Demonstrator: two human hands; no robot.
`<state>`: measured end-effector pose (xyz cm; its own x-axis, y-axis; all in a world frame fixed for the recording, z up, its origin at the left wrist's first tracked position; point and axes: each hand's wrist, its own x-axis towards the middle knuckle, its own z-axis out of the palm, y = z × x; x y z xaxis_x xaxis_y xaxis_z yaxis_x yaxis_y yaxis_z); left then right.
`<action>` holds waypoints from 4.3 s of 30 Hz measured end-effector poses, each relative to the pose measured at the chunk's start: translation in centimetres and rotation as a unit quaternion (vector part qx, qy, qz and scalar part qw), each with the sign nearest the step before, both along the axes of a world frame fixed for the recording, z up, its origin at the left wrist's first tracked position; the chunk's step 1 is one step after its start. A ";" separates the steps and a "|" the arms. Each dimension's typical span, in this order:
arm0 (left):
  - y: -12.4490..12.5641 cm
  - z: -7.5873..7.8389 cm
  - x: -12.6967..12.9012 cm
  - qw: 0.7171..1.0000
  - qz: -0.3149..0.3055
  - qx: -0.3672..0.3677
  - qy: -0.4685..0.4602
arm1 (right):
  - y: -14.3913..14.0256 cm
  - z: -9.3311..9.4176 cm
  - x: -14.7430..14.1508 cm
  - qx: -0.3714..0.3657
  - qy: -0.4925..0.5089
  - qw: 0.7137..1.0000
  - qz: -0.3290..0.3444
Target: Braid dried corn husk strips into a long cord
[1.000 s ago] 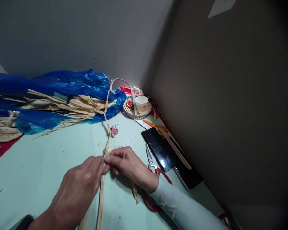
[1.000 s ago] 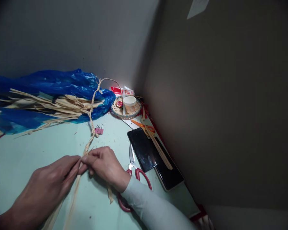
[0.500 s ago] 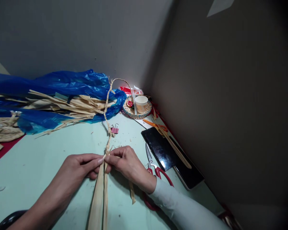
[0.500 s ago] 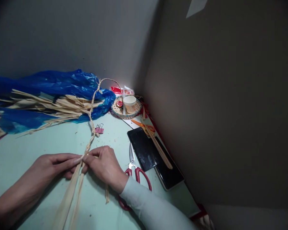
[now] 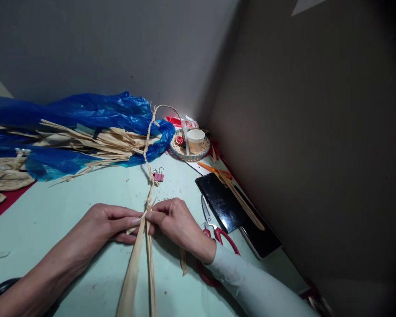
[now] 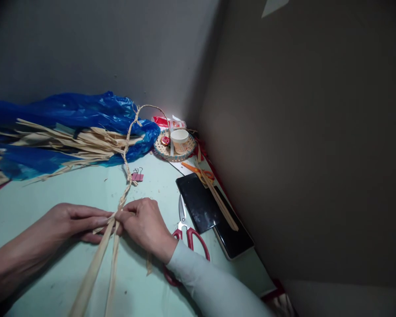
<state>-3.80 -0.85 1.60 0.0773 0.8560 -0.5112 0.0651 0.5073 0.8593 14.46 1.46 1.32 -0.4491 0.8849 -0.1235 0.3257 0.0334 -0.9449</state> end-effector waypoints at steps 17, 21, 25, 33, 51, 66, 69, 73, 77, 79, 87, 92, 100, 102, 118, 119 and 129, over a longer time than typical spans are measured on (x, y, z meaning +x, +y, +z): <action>0.2 -0.4 0.9 0.994 -0.054 0.065 0.066 | 0.3 -0.8 0.2 0.035 0.025 0.999 0.029; 0.1 0.1 0.8 0.986 -0.092 0.093 0.104 | 0.5 -1.3 0.3 0.035 0.020 0.998 0.038; -0.1 0.5 1.0 0.951 -0.093 0.172 0.238 | 0.3 -1.1 0.3 0.072 -0.019 0.997 0.026; -2.8 -0.2 2.9 0.748 -0.075 0.317 0.578 | -0.2 -0.8 -0.1 0.058 0.009 0.998 0.000; -4.0 -1.5 3.9 0.560 -0.064 0.534 0.629 | -0.7 -1.0 -0.6 -0.195 0.237 0.952 0.006; -2.7 -0.1 1.7 0.820 0.002 0.383 0.426 | -0.9 -1.0 -0.8 -0.259 0.280 0.924 -0.041; -1.1 -0.1 1.0 0.927 0.000 0.258 0.270 | -0.9 -1.0 -0.8 -0.246 0.273 0.930 -0.030; 0.1 -0.7 1.0 0.986 -0.090 0.129 0.045 | -0.8 -1.1 -0.7 -0.192 0.274 0.942 -0.007; 0.2 -0.8 1.0 0.987 -0.108 0.118 0.018 | -0.6 -1.3 -0.2 -0.108 0.208 0.972 0.013; 0.1 -0.8 1.0 0.986 -0.114 0.124 0.006 | -0.5 -1.4 0.0 -0.060 0.162 0.985 0.014; -0.4 -0.5 2.5 0.989 0.014 0.044 -0.140 | -0.3 -1.6 0.2 0.033 0.101 0.994 0.024; -0.6 -1.3 3.0 0.995 0.035 0.087 -0.043 | -1.2 0.0 0.7 0.094 0.013 0.995 0.023; -1.0 -0.8 3.2 0.978 0.062 0.139 0.142 | -1.6 1.3 0.9 0.151 -0.196 0.969 0.022; -1.0 -0.4 3.2 0.976 0.051 0.145 0.156 | -1.4 1.2 0.9 0.151 -0.205 0.967 0.027; -0.8 -2.0 2.6 0.971 0.006 0.151 0.183 | -2.9 1.1 0.2 0.212 -0.294 0.929 0.079; -0.9 -2.0 2.6 0.972 0.005 0.147 0.182 | -3.3 1.0 0.0 0.238 -0.315 0.914 0.094; -0.7 -1.3 2.3 0.996 0.036 0.084 0.006 | -5.0 -0.8 -1.4 0.388 -0.362 0.829 0.175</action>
<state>-1.51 -1.60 0.27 0.0080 0.9325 -0.3610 0.0455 0.3603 0.9317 13.05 -3.54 0.48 -0.7513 0.6559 0.0730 0.6410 0.7516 -0.1554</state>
